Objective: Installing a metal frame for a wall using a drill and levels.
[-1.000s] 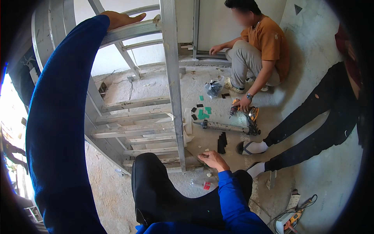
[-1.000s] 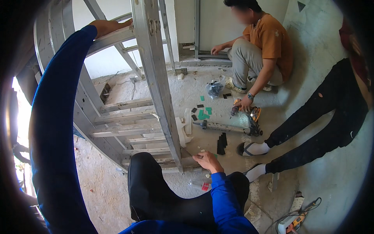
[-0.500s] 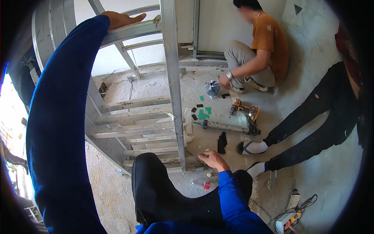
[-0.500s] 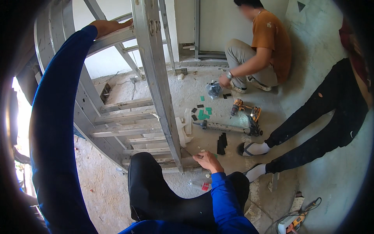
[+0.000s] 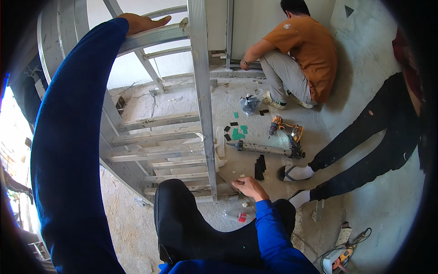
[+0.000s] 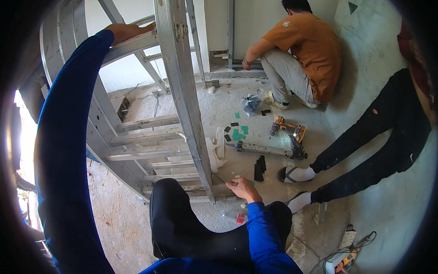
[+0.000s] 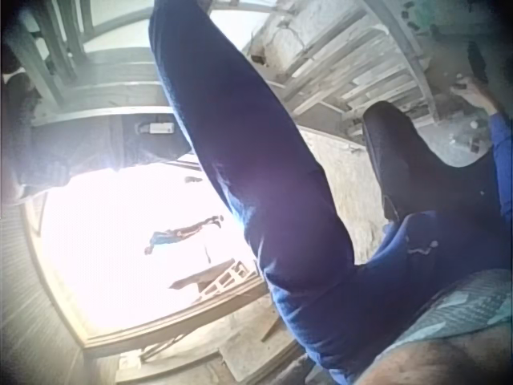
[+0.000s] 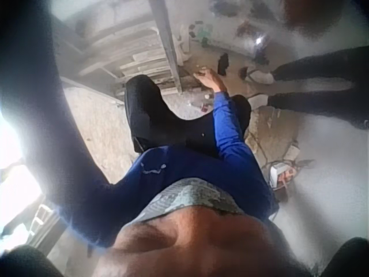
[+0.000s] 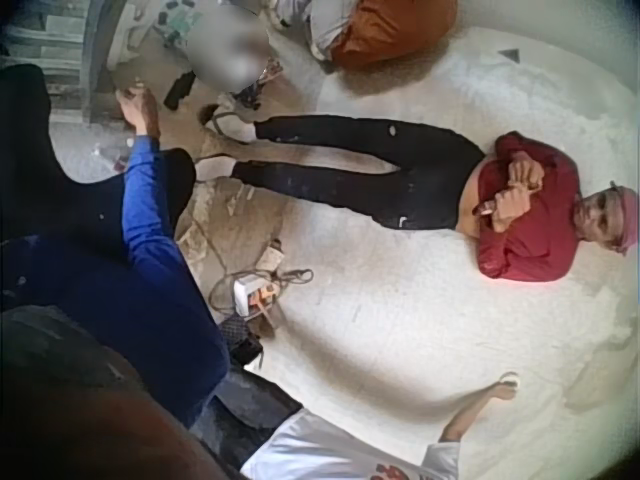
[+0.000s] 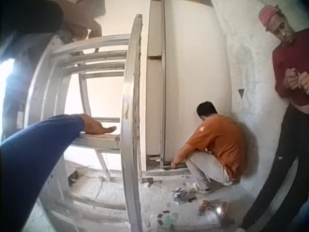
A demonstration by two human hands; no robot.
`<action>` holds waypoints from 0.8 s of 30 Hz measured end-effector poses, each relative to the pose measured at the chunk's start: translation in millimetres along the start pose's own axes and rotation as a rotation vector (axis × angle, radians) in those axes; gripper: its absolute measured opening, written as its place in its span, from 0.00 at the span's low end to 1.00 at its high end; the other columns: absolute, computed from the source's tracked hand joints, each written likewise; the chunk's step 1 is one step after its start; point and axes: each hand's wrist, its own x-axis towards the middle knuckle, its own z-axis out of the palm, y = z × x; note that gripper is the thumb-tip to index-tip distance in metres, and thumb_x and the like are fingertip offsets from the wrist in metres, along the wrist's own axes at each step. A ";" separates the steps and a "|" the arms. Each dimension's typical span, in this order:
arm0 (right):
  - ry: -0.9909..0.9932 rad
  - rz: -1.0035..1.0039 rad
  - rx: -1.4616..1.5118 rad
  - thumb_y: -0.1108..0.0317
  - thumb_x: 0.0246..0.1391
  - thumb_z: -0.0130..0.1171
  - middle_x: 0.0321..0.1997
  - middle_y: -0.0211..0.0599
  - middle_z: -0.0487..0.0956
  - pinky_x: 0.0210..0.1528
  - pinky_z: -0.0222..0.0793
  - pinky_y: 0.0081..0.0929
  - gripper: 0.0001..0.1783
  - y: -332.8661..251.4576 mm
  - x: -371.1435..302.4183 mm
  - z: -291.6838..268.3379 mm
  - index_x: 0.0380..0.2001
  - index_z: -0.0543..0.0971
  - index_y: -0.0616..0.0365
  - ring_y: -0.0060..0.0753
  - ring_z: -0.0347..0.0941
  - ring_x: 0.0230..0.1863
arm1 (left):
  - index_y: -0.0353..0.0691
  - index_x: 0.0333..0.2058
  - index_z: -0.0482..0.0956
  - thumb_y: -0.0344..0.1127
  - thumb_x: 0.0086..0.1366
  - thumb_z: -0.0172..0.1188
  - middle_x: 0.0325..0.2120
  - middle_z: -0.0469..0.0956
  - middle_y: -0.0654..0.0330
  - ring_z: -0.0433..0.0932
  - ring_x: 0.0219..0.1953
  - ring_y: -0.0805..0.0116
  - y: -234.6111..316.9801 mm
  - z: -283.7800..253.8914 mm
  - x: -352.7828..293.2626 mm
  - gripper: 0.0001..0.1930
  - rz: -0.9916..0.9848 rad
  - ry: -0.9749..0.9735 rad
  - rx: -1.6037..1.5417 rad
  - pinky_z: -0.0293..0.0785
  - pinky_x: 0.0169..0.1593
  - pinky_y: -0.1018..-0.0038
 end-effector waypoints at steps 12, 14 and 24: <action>0.025 0.009 -0.008 0.44 0.52 0.61 0.47 0.50 0.82 0.53 0.72 0.36 0.27 9.5 4.8 5.4 0.44 0.84 0.55 0.52 0.78 0.50 | 0.45 0.64 0.68 0.85 0.55 0.24 0.60 0.69 0.42 0.69 0.63 0.45 -3.3 5.4 9.7 0.55 0.020 0.031 0.045 0.61 0.64 0.49; 0.036 0.000 -0.011 0.44 0.52 0.61 0.46 0.50 0.82 0.52 0.72 0.36 0.27 7.9 4.4 4.5 0.44 0.84 0.55 0.52 0.78 0.50 | 0.44 0.63 0.68 0.84 0.56 0.24 0.60 0.69 0.41 0.68 0.63 0.44 -3.9 5.8 11.6 0.55 0.031 0.031 0.035 0.60 0.64 0.47; 0.031 -0.024 -0.016 0.46 0.53 0.61 0.42 0.49 0.83 0.49 0.73 0.34 0.24 3.7 0.2 2.6 0.43 0.85 0.54 0.48 0.80 0.45 | 0.56 0.64 0.68 0.88 0.50 0.25 0.67 0.61 0.49 0.57 0.69 0.41 -1.0 1.3 3.0 0.55 0.004 -0.010 -0.016 0.50 0.67 0.42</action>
